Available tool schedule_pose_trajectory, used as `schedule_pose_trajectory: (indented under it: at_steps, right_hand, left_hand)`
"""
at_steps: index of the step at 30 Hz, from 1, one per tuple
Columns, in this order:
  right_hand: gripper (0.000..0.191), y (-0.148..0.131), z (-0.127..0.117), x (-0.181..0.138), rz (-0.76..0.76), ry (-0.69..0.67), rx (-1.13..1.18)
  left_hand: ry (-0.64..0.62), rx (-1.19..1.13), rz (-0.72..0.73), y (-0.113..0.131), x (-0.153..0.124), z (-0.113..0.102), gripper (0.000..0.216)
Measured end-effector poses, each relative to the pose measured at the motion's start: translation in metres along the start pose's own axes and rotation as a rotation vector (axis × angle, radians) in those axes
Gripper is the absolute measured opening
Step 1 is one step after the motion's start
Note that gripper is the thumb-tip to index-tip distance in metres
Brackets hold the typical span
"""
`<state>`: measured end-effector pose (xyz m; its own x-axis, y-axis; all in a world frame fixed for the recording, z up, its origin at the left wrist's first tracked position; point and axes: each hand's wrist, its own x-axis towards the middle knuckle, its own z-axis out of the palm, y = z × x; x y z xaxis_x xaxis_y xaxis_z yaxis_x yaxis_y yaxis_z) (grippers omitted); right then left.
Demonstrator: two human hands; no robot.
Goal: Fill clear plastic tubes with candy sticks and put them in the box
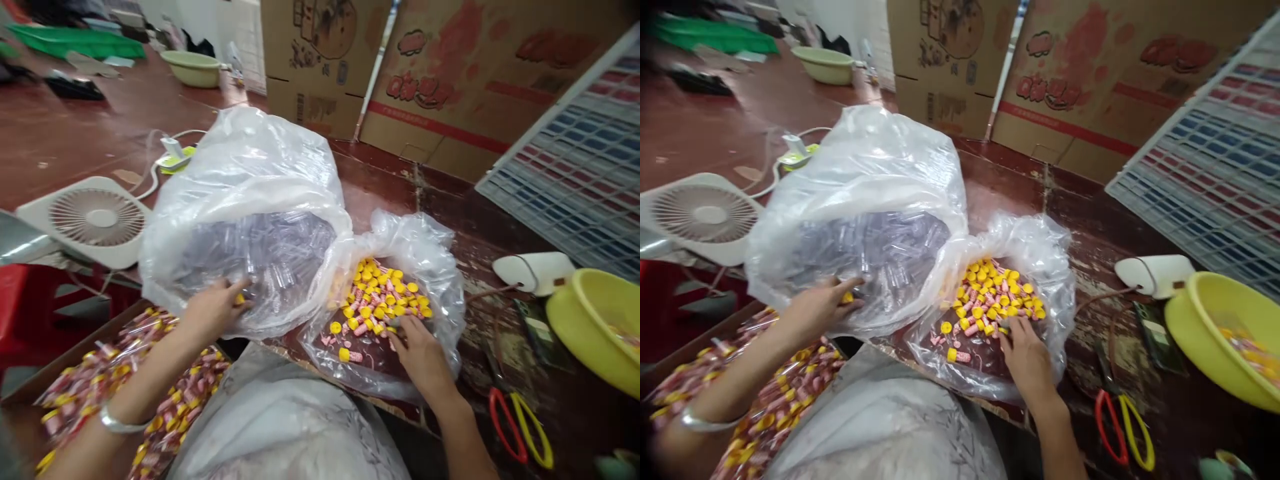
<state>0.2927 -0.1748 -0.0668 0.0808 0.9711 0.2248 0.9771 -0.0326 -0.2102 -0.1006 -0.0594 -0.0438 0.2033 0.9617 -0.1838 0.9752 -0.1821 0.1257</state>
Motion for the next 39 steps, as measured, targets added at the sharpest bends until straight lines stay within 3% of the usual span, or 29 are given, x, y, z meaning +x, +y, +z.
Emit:
schedule_pose_trajectory:
  at_steps: [6, 9, 13, 16, 20, 24, 27, 29, 33, 37, 39]
  right_hand:
    - [0.034, -0.001, -0.011, -0.003, 0.229, 0.082, 0.282]
    - [0.034, -0.033, -0.025, 0.0, 0.283, 0.18, 0.638]
    - [0.029, -0.088, -0.033, 0.013, 0.132, 0.212, 0.939]
    - [0.019, -0.116, -0.035, 0.025, -0.036, 0.175, 0.88]
    - [0.009, -0.13, -0.039, 0.031, -0.257, 0.147, 0.73]
    - [0.01, -0.127, -0.037, 0.028, -0.27, 0.17, 0.697]
    - [0.012, -0.123, -0.036, 0.026, -0.327, 0.109, 0.72]
    - [0.018, -0.121, -0.035, 0.023, -0.459, 0.021, 0.72]
    - [0.065, -0.121, -0.025, 0.012, -0.574, 0.019, 0.543]
    - [0.062, -0.13, -0.01, -0.003, -0.508, 0.176, 0.479]
    - [0.061, -0.135, -0.011, -0.006, -0.488, 0.17, 0.493]
  left_hand:
    - [0.048, -0.599, 0.128, 0.013, -0.016, 0.001, 0.024]
    - [0.047, -0.914, 0.163, 0.032, -0.029, 0.001, 0.019]
    - [-0.129, -1.197, 0.224, 0.066, -0.044, -0.007, 0.029]
    - [-0.252, -1.32, 0.26, 0.085, -0.049, -0.014, 0.032]
    - [-0.352, -1.442, 0.275, 0.095, -0.053, -0.01, 0.024]
    - [-0.435, -1.581, 0.257, 0.101, -0.056, -0.002, 0.026]
    - [-0.445, -1.685, 0.228, 0.105, -0.057, 0.0, 0.028]
    - [-0.428, -1.776, 0.182, 0.108, -0.057, -0.001, 0.03]
    - [-0.417, -1.932, 0.068, 0.111, -0.058, 0.001, 0.035]
    - [-0.562, -2.024, -0.013, 0.121, -0.062, 0.007, 0.039]
    - [-0.665, -2.003, 0.004, 0.124, -0.064, 0.008, 0.042]
